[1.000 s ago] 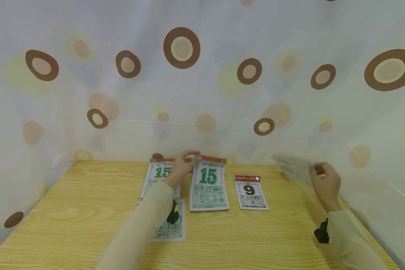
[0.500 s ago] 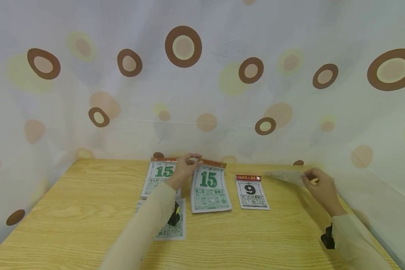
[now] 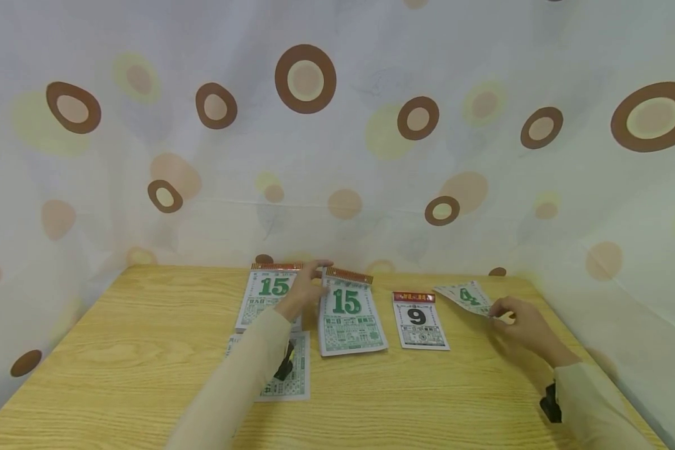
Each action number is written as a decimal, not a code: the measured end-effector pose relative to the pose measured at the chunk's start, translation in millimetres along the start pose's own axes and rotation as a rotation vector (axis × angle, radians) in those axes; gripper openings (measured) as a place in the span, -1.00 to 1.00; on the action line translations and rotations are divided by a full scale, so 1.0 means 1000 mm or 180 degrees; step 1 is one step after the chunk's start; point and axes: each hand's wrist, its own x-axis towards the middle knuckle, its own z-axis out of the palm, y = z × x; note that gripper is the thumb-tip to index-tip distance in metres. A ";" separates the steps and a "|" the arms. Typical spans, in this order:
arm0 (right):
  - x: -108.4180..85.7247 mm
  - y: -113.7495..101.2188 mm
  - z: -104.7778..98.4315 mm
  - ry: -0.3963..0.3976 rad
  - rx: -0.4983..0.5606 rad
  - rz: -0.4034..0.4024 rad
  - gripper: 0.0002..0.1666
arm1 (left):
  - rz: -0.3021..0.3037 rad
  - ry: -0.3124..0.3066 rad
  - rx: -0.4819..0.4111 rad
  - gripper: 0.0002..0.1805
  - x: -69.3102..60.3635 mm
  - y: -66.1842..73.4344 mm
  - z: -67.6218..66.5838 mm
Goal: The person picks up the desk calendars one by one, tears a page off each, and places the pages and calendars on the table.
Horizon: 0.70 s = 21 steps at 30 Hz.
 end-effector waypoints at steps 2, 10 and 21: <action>-0.001 -0.001 0.002 -0.0092 0.0074 -0.0026 -0.85 | -0.0011 -0.0014 0.0027 -0.40 -0.002 0.000 -0.001; 0.000 -0.005 0.008 -0.0416 0.0287 -0.0070 -0.81 | -0.0147 0.0059 0.0214 -0.35 -0.006 0.001 -0.004; 0.002 -0.011 0.013 -0.0791 0.0308 0.0123 -0.79 | -0.0134 0.0221 0.0155 -0.33 -0.003 -0.013 0.000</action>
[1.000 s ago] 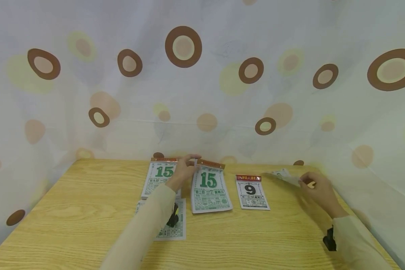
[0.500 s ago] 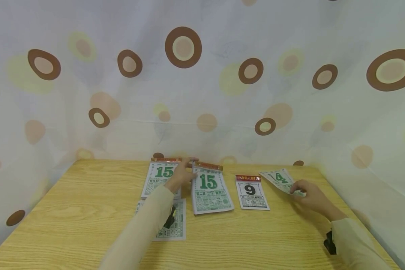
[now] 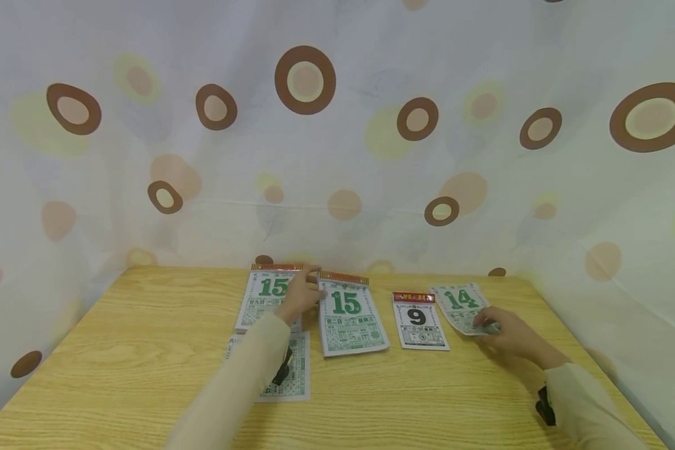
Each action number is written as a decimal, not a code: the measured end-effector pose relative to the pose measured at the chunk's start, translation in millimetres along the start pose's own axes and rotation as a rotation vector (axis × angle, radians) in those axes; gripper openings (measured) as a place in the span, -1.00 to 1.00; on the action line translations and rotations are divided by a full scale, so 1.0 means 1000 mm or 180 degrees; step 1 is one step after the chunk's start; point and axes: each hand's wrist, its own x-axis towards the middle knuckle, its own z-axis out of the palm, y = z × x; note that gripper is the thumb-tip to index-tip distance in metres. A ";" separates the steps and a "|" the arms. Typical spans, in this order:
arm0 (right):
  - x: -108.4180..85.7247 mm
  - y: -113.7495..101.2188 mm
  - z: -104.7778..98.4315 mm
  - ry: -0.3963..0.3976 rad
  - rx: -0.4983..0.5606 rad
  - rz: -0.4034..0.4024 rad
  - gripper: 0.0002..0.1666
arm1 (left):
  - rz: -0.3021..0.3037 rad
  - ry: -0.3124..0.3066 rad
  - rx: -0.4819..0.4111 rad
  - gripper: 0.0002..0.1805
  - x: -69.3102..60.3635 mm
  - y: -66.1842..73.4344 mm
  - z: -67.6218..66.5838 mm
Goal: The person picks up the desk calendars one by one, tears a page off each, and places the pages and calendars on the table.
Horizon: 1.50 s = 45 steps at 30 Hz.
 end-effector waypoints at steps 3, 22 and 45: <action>0.000 -0.001 0.002 -0.0042 -0.0113 -0.0002 -0.77 | 0.0029 0.0020 -0.0013 -0.35 -0.001 -0.002 0.001; 0.002 -0.008 0.001 -0.0214 -0.0338 -0.0109 -0.69 | -0.0023 -0.0186 0.0207 -0.29 -0.004 -0.006 0.008; 0.011 -0.015 -0.002 -0.0057 -0.0258 -0.0109 -0.76 | 0.0085 -0.0368 0.0592 -0.22 -0.009 0.010 0.004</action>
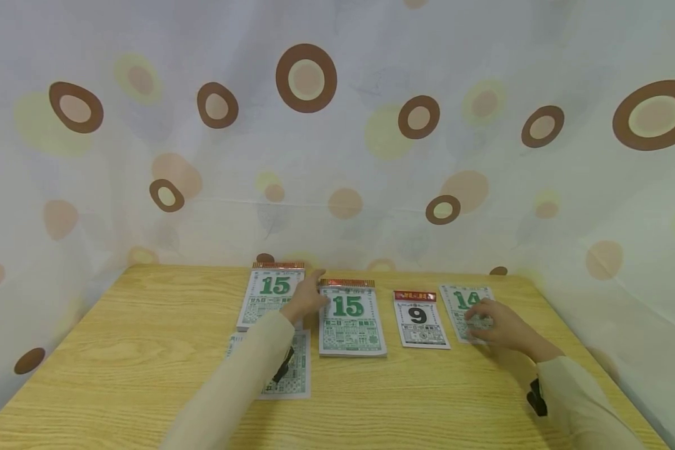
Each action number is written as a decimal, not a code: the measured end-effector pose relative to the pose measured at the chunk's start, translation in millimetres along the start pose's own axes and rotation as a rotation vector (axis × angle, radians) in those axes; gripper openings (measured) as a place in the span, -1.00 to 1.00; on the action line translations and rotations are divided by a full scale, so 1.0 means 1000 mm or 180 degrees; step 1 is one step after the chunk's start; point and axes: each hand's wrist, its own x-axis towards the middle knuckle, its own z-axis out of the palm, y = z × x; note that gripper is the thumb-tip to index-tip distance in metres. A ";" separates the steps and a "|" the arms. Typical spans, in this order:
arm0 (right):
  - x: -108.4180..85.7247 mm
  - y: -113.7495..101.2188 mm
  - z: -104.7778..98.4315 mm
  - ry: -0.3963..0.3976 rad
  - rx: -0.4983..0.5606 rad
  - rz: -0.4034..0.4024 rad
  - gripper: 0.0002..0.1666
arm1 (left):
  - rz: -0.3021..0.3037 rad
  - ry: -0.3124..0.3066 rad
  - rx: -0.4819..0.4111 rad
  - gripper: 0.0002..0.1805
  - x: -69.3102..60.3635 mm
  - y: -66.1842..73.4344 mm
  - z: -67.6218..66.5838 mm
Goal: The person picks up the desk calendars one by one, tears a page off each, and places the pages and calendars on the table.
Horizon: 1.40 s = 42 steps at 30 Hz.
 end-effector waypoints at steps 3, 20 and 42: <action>0.002 -0.003 -0.002 0.0018 0.0063 0.0030 -0.74 | 0.0025 -0.0008 -0.0036 -0.26 0.000 0.003 -0.003; 0.026 -0.019 0.005 0.0315 0.0102 0.0064 -0.65 | 0.0473 -0.0252 -0.0111 -0.46 0.003 0.022 0.019; 0.055 -0.027 0.028 0.0330 0.0170 0.0456 -0.62 | 0.0714 -0.0335 -0.0195 -0.49 -0.003 0.048 0.091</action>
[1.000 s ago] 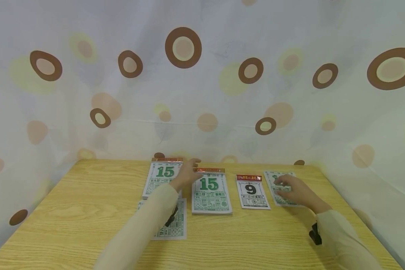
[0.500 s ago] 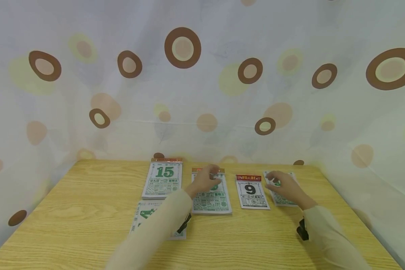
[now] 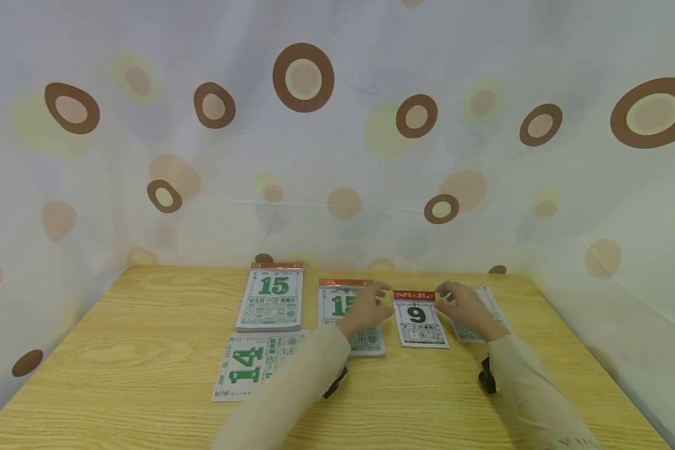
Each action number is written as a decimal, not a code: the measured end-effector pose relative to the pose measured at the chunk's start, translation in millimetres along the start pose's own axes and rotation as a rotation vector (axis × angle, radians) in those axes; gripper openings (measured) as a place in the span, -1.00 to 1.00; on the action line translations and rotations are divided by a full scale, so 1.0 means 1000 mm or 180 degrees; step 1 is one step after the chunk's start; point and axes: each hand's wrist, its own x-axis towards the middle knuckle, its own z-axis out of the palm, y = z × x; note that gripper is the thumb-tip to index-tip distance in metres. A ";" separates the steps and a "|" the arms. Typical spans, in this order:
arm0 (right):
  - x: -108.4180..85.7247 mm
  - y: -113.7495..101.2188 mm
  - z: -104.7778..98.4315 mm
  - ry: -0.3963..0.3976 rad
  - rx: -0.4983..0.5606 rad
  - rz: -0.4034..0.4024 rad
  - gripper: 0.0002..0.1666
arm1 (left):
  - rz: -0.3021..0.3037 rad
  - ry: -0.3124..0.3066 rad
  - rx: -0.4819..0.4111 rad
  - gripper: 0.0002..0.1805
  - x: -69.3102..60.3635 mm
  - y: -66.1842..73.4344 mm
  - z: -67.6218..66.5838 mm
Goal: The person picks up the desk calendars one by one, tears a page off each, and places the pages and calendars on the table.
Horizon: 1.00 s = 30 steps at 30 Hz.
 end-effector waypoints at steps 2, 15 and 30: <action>0.002 0.000 0.002 -0.0020 0.0006 0.0072 -0.62 | 0.0046 0.0058 0.0046 -0.49 0.002 0.000 0.005; 0.015 -0.001 0.007 -0.0210 -0.0015 0.0128 -0.63 | 0.0048 0.0263 0.0333 -0.45 0.011 0.005 0.023; 0.018 0.000 0.012 -0.0364 0.0059 0.0126 -0.61 | -0.0143 0.0192 0.0743 -0.37 0.017 0.008 0.027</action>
